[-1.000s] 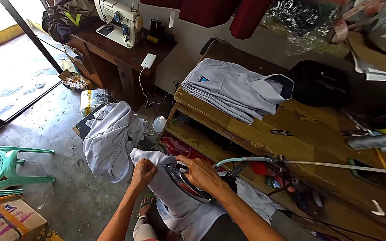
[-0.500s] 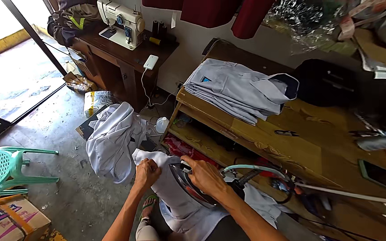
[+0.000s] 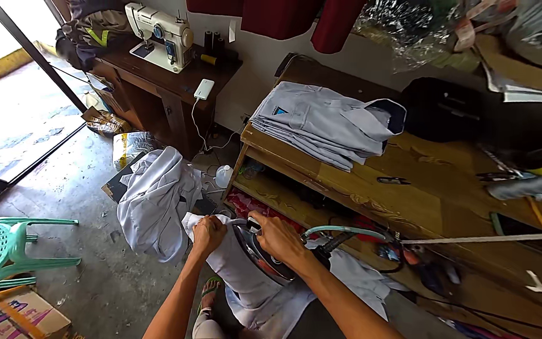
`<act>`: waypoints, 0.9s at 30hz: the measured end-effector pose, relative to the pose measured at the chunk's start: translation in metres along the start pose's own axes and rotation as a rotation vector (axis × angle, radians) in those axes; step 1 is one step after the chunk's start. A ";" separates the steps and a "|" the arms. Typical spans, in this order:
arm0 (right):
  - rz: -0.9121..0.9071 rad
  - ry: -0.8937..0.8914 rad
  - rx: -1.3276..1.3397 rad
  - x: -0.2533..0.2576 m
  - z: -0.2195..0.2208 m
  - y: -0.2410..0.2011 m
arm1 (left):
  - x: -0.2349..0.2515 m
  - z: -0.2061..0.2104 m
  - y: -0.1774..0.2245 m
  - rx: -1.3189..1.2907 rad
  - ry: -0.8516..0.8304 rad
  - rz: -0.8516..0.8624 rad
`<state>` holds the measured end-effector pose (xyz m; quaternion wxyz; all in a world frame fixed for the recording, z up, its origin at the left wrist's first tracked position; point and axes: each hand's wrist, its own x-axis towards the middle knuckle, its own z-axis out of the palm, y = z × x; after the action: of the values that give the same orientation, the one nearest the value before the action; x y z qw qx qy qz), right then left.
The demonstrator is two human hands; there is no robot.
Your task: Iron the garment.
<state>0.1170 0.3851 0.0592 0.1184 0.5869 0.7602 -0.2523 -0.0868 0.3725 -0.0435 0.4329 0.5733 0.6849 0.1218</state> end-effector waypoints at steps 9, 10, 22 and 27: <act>0.038 0.050 0.038 -0.010 -0.003 0.011 | -0.008 0.001 0.000 0.047 0.049 0.020; 0.015 0.045 0.030 -0.017 -0.005 0.011 | -0.012 0.001 0.001 0.090 0.047 0.014; -0.152 -0.114 -0.071 -0.034 0.011 -0.015 | -0.016 -0.006 -0.005 0.107 -0.005 0.023; -0.134 -0.076 -0.076 -0.036 0.010 0.000 | -0.017 0.002 -0.002 0.143 -0.033 0.011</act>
<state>0.1264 0.3499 0.0684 0.1519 0.5197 0.8018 -0.2528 -0.0870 0.3558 -0.0377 0.4014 0.6084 0.6815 0.0653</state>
